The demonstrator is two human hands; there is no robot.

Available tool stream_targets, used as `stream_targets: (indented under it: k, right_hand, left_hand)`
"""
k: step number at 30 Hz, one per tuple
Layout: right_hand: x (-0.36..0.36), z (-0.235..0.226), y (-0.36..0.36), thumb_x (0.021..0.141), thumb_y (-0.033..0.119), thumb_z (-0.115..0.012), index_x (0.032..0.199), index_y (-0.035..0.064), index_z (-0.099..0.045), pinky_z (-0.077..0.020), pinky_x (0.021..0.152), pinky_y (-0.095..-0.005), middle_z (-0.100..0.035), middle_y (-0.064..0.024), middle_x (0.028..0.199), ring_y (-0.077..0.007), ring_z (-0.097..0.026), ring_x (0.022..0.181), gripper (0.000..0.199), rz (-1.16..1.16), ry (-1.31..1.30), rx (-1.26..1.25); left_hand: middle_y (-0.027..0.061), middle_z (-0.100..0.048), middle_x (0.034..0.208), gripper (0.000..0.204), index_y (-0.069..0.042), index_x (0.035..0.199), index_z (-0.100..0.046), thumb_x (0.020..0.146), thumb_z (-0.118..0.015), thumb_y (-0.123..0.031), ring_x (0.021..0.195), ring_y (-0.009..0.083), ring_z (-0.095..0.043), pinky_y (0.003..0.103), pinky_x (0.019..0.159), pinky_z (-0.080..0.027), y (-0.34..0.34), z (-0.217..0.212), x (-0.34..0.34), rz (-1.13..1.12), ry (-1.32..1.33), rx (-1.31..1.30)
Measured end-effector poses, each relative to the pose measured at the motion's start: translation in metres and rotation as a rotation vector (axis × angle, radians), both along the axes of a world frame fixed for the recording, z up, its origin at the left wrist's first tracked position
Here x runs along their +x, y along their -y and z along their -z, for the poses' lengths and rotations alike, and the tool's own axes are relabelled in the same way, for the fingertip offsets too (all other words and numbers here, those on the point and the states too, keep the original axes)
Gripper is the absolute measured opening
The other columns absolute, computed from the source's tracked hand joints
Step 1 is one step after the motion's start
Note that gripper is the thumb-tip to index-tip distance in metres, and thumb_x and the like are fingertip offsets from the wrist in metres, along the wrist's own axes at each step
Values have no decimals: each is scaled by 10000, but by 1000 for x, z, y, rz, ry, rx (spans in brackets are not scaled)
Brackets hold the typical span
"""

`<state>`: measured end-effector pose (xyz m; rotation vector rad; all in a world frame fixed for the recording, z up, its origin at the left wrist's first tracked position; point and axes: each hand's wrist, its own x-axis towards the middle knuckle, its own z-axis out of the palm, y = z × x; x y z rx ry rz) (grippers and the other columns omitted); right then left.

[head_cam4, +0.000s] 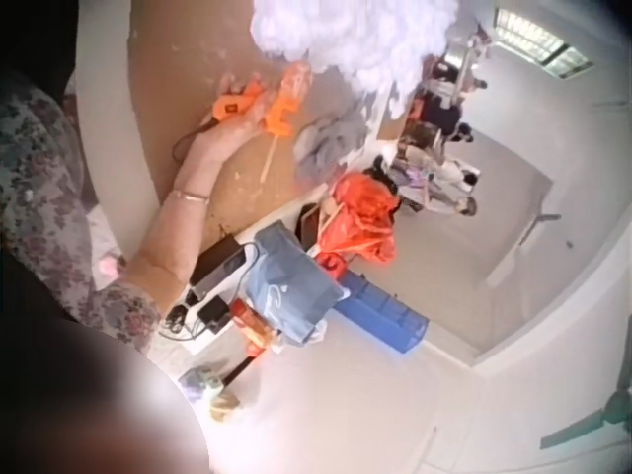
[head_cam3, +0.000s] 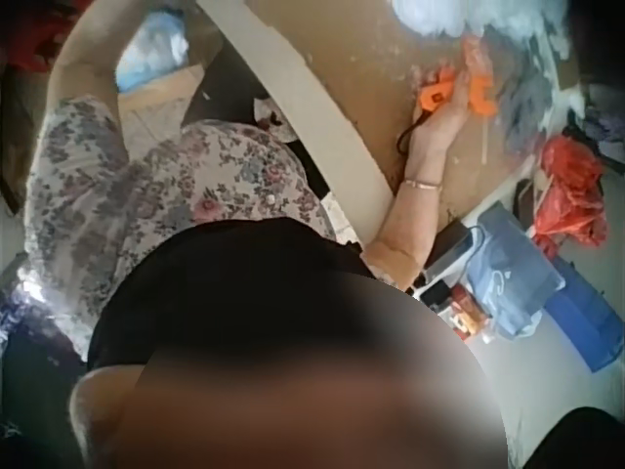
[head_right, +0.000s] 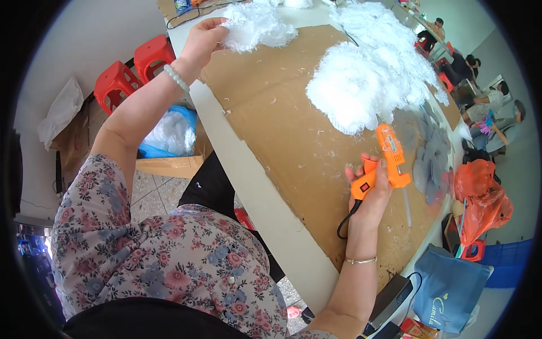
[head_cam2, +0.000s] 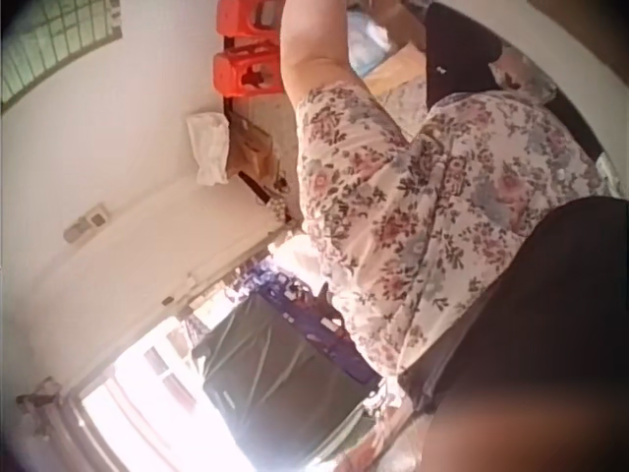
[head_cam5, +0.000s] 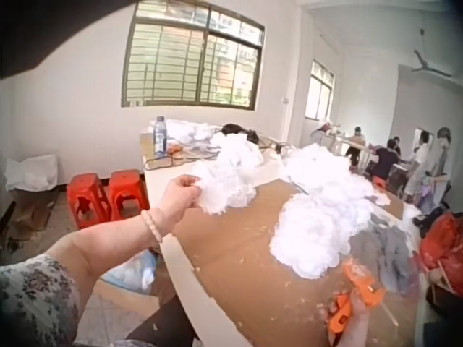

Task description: Using a hot glue gun to apply white fluffy stuffing to a base material on a workbench.

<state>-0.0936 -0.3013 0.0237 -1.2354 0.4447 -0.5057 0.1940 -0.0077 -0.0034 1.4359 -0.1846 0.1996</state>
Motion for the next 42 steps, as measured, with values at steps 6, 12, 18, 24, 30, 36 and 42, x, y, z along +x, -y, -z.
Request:
stream_targets:
  k: [6,12,18,24,30,36,42]
  right_hand:
    - [-11,3,-6,940,300,-488,995,67,-525,-515,691,-313,-570,-72,963,-102,-510,698,242,-70,44,-76]
    - [-21,2,-16,924,325,-509,998,62,-523,-519,685,-318,-574,-78,968,-103,-519,693,274,-113,72,-95]
    - [-28,-1,-22,927,322,-503,988,57,-526,-520,688,-319,-576,-79,956,-101,-519,697,273,-131,102,-97]
    - [-24,2,-17,932,321,-493,996,52,-525,-520,692,-319,-578,-86,950,-103,-521,703,278,-127,103,-99]
    - [-14,1,-14,932,276,-504,986,50,-522,-530,671,-329,-587,-107,954,-110,-525,686,233,-106,129,-79]
    - [-7,-5,-22,929,226,-518,974,46,-530,-541,669,-341,-593,-108,930,-112,-526,655,186,-80,121,-61]
    - [1,-2,-24,928,225,-525,981,39,-534,-549,657,-342,-596,-103,911,-112,-527,634,193,-82,118,-103]
  left_hand:
    - [105,-615,957,298,26,1093,-566,804,-591,-41,786,183,-619,299,643,-550,-10,-3,83,-106,-133,-150]
    - [124,-668,792,278,48,949,-655,714,-633,-98,718,174,-648,341,595,-537,1,-7,115,111,240,-142]
    - [219,-655,784,230,6,880,-680,735,-625,-163,750,310,-662,376,661,-524,-1,-36,130,-537,425,776]
    - [242,-622,737,172,-6,834,-676,759,-603,-142,710,334,-649,385,639,-510,-26,-59,108,-792,742,687]
    - [113,-626,626,171,5,874,-666,869,-523,-90,547,177,-603,288,518,-479,23,-71,29,-170,562,313]
    - [80,-647,1048,399,-99,1213,-556,815,-542,-81,785,194,-633,301,698,-518,83,-42,20,228,587,885]
    - [100,-671,949,276,-84,1071,-647,816,-540,-87,786,265,-643,339,733,-510,85,-27,18,320,632,1134]
